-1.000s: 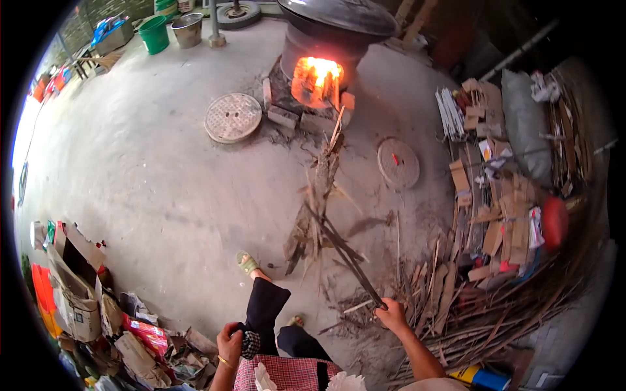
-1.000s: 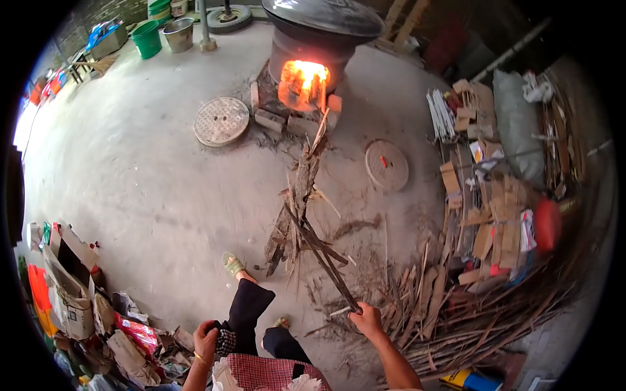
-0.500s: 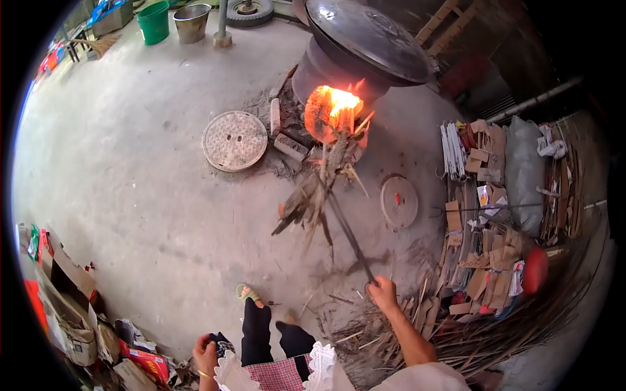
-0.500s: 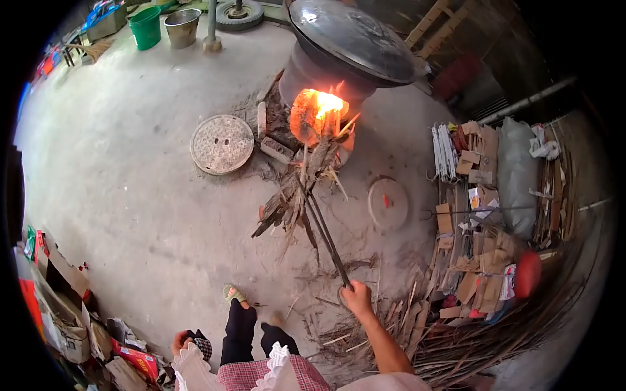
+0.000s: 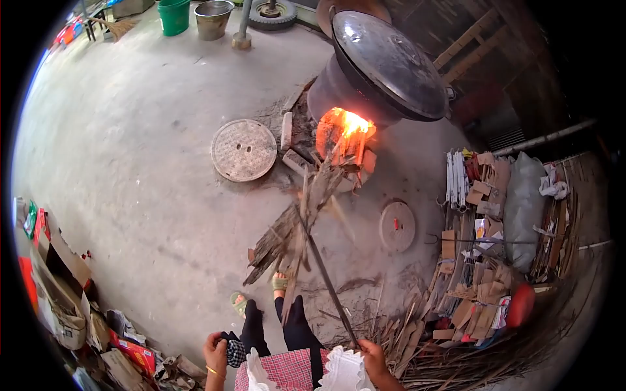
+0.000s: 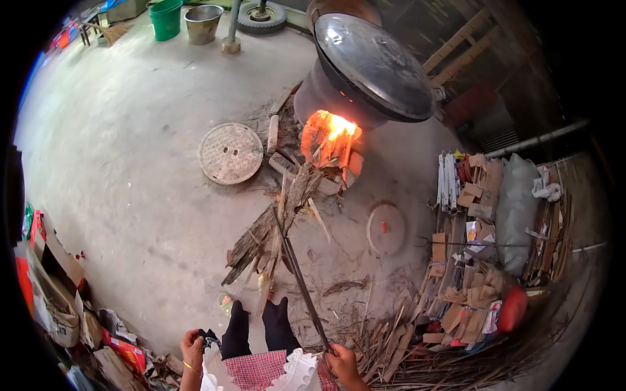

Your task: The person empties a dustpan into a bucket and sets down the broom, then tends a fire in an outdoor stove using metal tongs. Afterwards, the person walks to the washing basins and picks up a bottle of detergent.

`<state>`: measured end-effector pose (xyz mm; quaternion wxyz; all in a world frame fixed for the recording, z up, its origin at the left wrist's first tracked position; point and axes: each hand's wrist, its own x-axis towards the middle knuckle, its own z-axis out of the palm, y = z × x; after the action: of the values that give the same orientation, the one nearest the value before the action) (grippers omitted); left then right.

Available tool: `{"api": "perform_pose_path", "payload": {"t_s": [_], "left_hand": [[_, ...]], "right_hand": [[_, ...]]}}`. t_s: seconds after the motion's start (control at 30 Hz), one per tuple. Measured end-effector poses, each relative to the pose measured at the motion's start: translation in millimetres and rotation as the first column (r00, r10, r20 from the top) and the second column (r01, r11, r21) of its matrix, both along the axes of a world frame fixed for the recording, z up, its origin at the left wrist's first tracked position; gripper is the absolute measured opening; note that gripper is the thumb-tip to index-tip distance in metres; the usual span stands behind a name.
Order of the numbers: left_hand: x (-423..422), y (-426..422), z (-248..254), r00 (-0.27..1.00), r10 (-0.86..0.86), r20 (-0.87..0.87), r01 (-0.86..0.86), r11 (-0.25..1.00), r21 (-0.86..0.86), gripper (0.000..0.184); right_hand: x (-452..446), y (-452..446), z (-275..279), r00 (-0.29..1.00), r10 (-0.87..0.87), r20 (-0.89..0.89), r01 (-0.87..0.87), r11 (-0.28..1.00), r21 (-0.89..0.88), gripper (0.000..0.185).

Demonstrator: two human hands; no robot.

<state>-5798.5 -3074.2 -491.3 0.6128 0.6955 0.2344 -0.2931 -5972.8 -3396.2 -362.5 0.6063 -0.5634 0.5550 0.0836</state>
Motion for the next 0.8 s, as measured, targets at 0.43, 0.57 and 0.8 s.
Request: {"api": "perform_pose_path", "payload": {"t_s": [0.43,0.57,0.8], "left_hand": [[-20,104,-28,0.992,0.125,-0.028,-0.121,0.987,0.101,0.019],[-21,101,-23,0.988,0.135,-0.073,-0.129,0.989,0.076,0.019],[-5,98,-28,0.992,0.074,-0.101,-0.067,0.996,0.063,0.02]], "right_hand": [[57,2,-88,0.993,0.108,0.048,-0.093,0.963,-0.251,0.006],[35,29,-69,1.0,-0.016,0.017,0.018,0.988,-0.152,0.014],[46,37,-62,0.998,-0.058,0.027,0.062,0.985,-0.16,0.015]]}}
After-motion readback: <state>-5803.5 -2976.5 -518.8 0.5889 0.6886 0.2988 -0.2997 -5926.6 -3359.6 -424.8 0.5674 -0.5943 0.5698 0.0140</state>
